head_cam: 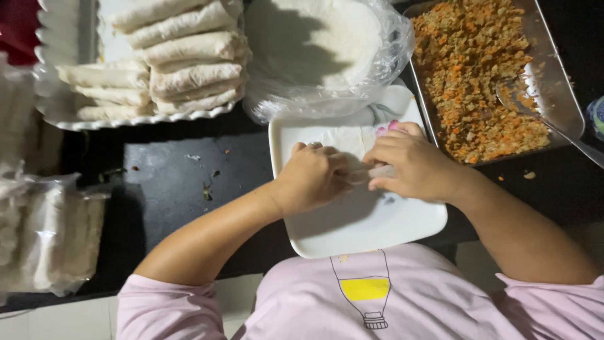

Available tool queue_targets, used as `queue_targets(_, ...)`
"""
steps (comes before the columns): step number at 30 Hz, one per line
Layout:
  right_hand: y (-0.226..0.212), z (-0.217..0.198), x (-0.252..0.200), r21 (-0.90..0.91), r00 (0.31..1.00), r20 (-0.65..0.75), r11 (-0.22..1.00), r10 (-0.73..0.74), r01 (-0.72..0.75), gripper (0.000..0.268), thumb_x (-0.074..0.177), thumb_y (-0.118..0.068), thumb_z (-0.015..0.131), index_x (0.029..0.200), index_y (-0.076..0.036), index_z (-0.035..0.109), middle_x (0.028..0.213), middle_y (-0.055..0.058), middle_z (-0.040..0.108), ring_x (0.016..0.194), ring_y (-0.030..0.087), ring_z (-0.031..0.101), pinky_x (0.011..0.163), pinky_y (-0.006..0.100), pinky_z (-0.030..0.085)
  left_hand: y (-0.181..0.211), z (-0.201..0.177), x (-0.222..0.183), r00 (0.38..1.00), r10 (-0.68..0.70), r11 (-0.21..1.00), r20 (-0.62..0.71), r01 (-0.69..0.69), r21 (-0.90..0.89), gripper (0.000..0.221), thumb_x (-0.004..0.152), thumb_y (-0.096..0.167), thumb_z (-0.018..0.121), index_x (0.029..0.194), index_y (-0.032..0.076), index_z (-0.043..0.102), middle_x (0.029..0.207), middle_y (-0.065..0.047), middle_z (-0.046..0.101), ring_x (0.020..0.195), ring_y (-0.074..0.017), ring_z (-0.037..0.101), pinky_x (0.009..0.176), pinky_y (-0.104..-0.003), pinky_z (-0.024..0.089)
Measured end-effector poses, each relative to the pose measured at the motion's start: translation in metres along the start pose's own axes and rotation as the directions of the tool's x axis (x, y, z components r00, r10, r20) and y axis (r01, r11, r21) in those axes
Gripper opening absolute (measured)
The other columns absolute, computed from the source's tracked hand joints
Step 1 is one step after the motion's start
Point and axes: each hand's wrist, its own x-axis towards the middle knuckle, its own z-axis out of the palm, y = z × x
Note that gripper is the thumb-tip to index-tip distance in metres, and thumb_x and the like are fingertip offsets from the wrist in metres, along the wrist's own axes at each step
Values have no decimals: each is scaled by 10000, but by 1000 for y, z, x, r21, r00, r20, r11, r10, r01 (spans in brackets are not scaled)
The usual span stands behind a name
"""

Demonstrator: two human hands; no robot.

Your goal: The person places a wrapper on a plate, adds a spoonful of filling from a tray, and rolls the wrapper into a cylinder by hand. They then place the finished roll onto a large tray and repeat the process with a new wrapper.

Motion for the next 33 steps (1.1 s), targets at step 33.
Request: queue_targets(33,-4,11,6,12,982,-104,987,-157,160,138,793,-66,747,911,-61,676,962,56,676,971,270,639,959,431,453,2,0,-1,995,-86,995,-56,82,-63,245,903,361,704,845,123,712,748,-41,702,662,-273,673,748,-466,445)
